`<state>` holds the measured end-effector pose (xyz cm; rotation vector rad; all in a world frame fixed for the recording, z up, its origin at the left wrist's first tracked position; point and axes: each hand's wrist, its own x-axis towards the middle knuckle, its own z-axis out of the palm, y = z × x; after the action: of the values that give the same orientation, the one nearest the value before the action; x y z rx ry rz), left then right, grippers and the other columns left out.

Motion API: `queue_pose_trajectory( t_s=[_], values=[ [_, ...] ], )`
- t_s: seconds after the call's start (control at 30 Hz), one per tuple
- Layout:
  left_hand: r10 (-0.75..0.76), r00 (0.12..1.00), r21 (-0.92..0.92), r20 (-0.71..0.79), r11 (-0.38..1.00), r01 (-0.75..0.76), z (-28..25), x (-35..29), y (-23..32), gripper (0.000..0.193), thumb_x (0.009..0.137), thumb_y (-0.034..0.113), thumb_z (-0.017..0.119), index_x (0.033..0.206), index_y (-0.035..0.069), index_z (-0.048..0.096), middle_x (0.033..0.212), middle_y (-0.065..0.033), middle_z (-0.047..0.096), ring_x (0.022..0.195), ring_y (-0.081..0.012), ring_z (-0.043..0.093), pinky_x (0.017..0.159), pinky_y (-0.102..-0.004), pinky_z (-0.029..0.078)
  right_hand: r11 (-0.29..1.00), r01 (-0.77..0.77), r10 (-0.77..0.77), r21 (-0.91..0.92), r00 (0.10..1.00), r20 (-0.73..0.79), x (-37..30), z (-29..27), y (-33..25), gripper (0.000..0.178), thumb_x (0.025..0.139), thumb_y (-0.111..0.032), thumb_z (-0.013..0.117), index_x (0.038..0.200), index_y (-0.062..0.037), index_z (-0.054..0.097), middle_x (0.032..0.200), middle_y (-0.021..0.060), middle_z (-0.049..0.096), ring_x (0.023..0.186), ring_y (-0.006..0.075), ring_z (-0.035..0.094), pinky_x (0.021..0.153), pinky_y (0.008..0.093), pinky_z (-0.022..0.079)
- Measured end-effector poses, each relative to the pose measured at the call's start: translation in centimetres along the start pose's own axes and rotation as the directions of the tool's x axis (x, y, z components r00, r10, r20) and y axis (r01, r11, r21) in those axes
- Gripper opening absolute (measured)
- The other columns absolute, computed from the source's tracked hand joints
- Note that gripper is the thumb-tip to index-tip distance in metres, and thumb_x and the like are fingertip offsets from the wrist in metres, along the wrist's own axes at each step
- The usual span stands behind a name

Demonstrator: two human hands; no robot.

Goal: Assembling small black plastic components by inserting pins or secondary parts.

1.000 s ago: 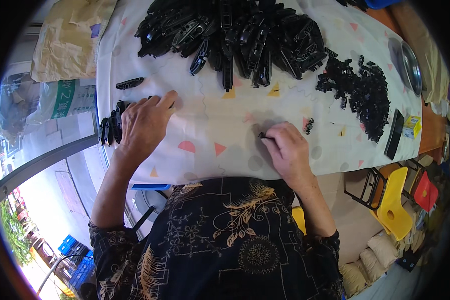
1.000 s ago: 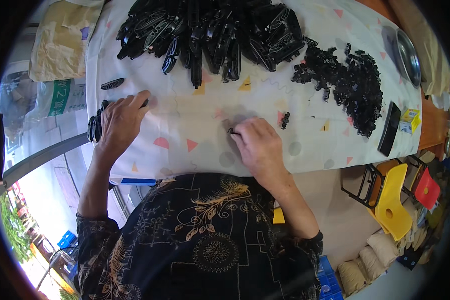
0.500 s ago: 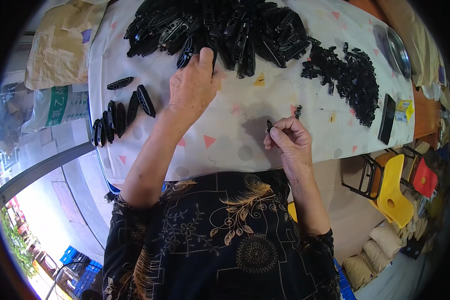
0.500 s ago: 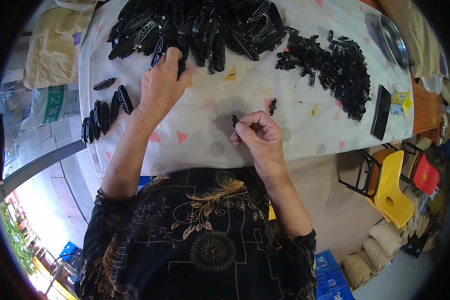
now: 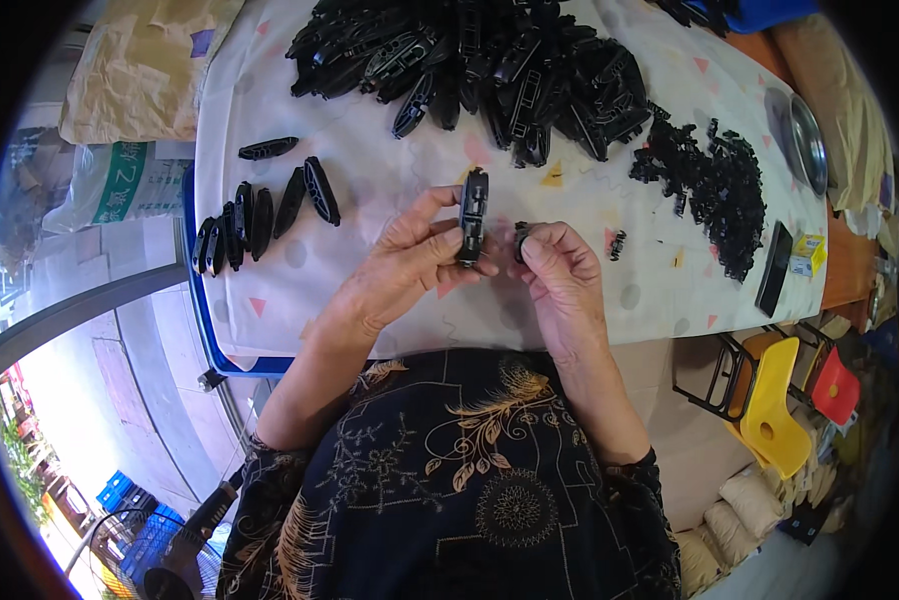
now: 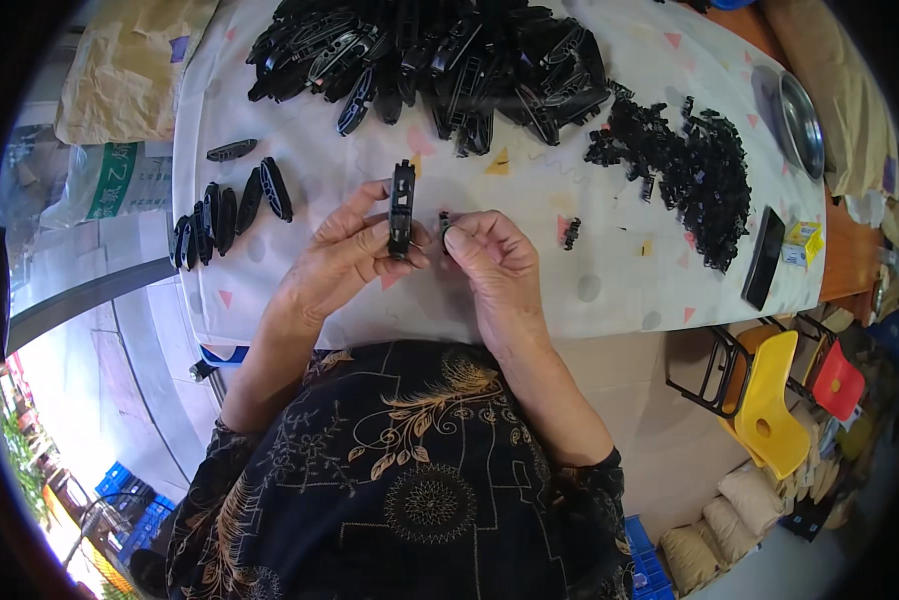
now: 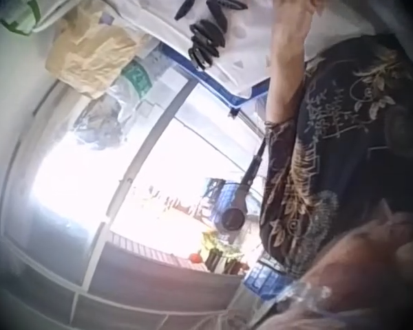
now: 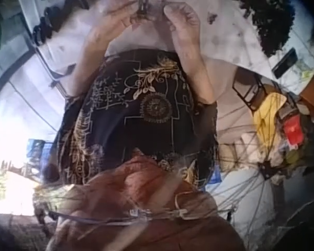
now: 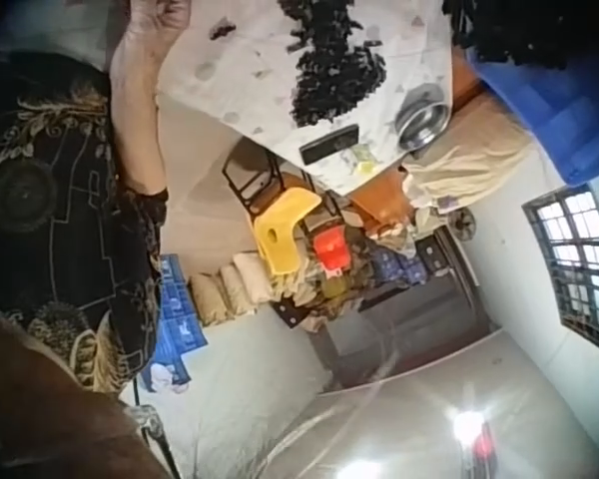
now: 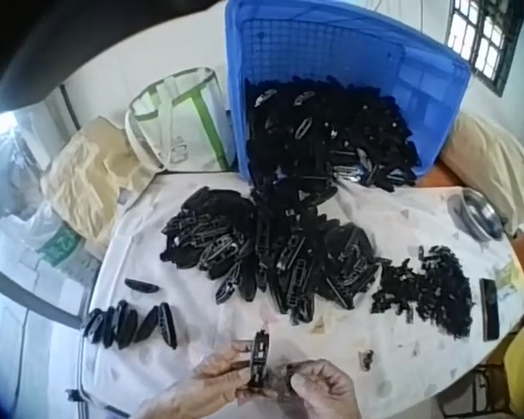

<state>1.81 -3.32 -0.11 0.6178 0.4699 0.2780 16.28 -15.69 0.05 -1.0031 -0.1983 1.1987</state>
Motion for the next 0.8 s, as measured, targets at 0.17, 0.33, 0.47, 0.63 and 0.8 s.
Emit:
queue_pose_trajectory(
  t_s=[0.17,0.33,0.47,0.63,0.8],
  values=[
    [0.026,1.0,0.23,-0.01,0.973,-0.023,-0.2,0.0,-0.4,0.039,0.097,0.008,0.048,0.135,0.012,0.037,0.108,-0.0132,0.061,0.09,-0.0183,0.064,0.075,-0.0279,0.052,0.999,0.019,-0.019,0.035,1.0,-0.002,0.5,1.9,0.2,0.009,0.088,-0.01,0.064,0.082,-0.0065,0.06,0.11,0.0046,0.061,0.091,0.0112,0.057,0.075,0.0288,0.047],
    [0.075,0.997,0.261,0.01,0.962,-0.075,0.5,-0.1,-0.8,0.041,0.097,0.005,0.046,0.136,0.011,0.035,0.109,-0.0107,0.06,0.087,-0.0121,0.06,0.071,-0.0244,0.051,0.999,0.016,-0.016,0.029,1.0,0.011,0.4,2.7,0.2,0.011,0.089,-0.012,0.064,0.081,-0.007,0.06,0.109,0.0044,0.061,0.086,0.0117,0.057,0.071,0.0294,0.048],
    [0.136,0.99,0.371,0.037,0.918,-0.14,0.5,-0.1,-0.9,0.041,0.097,0.003,0.045,0.136,0.01,0.035,0.108,-0.0102,0.06,0.087,-0.0094,0.057,0.07,-0.0222,0.048,1.0,0.01,-0.009,0.009,0.999,-0.031,0.3,2.3,0.8,0.011,0.089,-0.012,0.064,0.08,-0.007,0.059,0.108,0.0039,0.062,0.084,0.0122,0.057,0.069,0.03,0.049],
    [0.135,0.99,0.448,0.041,0.883,-0.139,0.4,0.0,-1.3,0.04,0.097,0.002,0.044,0.135,0.009,0.034,0.107,-0.0094,0.06,0.089,-0.0087,0.055,0.073,-0.0215,0.047,0.999,0.043,-0.043,0.005,0.998,-0.049,0.1,2.4,1.1,0.008,0.09,-0.009,0.062,0.085,-0.0041,0.058,0.108,0.0044,0.06,0.085,0.0111,0.056,0.073,0.0278,0.049],
    [0.176,0.984,0.491,0.04,0.854,-0.173,0.7,0.1,-2.1,0.04,0.093,-0.005,0.047,0.129,0.006,0.034,0.097,-0.0077,0.059,0.087,-0.0099,0.058,0.074,-0.0246,0.05,0.963,0.203,-0.213,-0.179,0.976,-0.038,-0.1,2.2,1.8,0.006,0.091,-0.005,0.06,0.09,-0.0009,0.056,0.105,0.0043,0.056,0.086,0.0092,0.054,0.077,0.0243,0.048]
  ],
)
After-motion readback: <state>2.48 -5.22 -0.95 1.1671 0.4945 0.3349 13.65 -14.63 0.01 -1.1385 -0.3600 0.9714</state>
